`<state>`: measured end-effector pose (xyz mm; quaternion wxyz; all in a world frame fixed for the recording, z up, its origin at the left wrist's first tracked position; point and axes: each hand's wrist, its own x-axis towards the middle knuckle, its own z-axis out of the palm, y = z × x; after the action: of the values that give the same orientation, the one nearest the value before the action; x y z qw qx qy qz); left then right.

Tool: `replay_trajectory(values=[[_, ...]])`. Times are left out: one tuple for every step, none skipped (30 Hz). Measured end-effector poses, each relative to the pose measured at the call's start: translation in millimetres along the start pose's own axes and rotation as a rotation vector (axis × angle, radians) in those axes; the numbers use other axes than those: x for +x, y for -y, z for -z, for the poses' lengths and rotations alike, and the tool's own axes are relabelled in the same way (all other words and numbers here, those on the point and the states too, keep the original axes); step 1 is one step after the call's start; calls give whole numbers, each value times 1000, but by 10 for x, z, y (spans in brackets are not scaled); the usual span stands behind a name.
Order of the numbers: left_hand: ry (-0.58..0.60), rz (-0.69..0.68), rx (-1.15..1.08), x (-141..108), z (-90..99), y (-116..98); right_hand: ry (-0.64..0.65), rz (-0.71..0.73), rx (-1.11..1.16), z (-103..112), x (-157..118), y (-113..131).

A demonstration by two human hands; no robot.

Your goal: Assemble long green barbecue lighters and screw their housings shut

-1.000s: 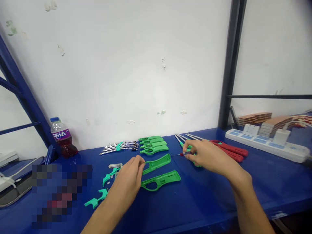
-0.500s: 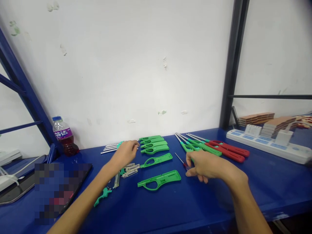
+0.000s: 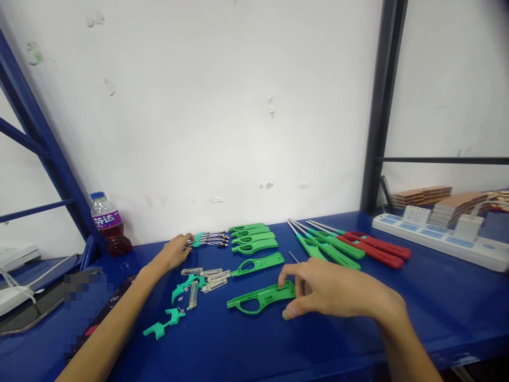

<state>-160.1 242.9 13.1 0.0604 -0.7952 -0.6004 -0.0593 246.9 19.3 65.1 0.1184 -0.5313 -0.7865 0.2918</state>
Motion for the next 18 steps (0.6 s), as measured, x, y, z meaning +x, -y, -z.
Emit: replay_trajectory(values=[[4, -10, 6, 1, -11, 18, -3, 5, -4, -1, -15, 8], [9, -20, 12, -5, -17, 32, -4, 10, -6, -1, -30, 16], [14, -32, 19, -17, -20, 42, -4, 13, -8, 2, -45, 23], [19, -44, 25, -32, -19, 48, -5, 15, -10, 5, -57, 29], [24, -58, 31, -50, -17, 49, -7, 16, -13, 8, -66, 33], [27, -72, 36, -69, -11, 46, -10, 17, -16, 11, -70, 34], [29, -85, 39, -85, -3, 41, -13, 19, -21, 14, -70, 32], [26, -96, 42, -99, 8, 32, -16, 21, -26, 16, -65, 28], [17, -104, 43, -109, 24, 22, -19, 24, -32, 16, -56, 21], [1, -109, 43, -117, 46, 10, -20, 24, -35, 16, -45, 13], [-19, -113, 42, -123, 74, -2, -22, 23, -36, 14, -32, 3], [-45, -115, 41, -130, 109, -15, -25, 20, -36, 12, -20, -5], [-74, -118, 39, -140, 152, -29, -29, 19, -35, 9, -9, -13], [-105, -121, 37, -157, 202, -42, -35, 20, -32, 6, -1, -19], [-136, -125, 35, -184, 259, -57, -42, 24, -31, 4, 5, -22], [-166, -133, 32, -224, 321, -74, -54, 30, -31, 3, 7, -23], [-198, -143, 28, -279, 386, -94, -69, 37, -34, 4, 7, -21], [-225, -157, 21, -352, 452, -118, -85, 45, -38, 6, 6, -18]])
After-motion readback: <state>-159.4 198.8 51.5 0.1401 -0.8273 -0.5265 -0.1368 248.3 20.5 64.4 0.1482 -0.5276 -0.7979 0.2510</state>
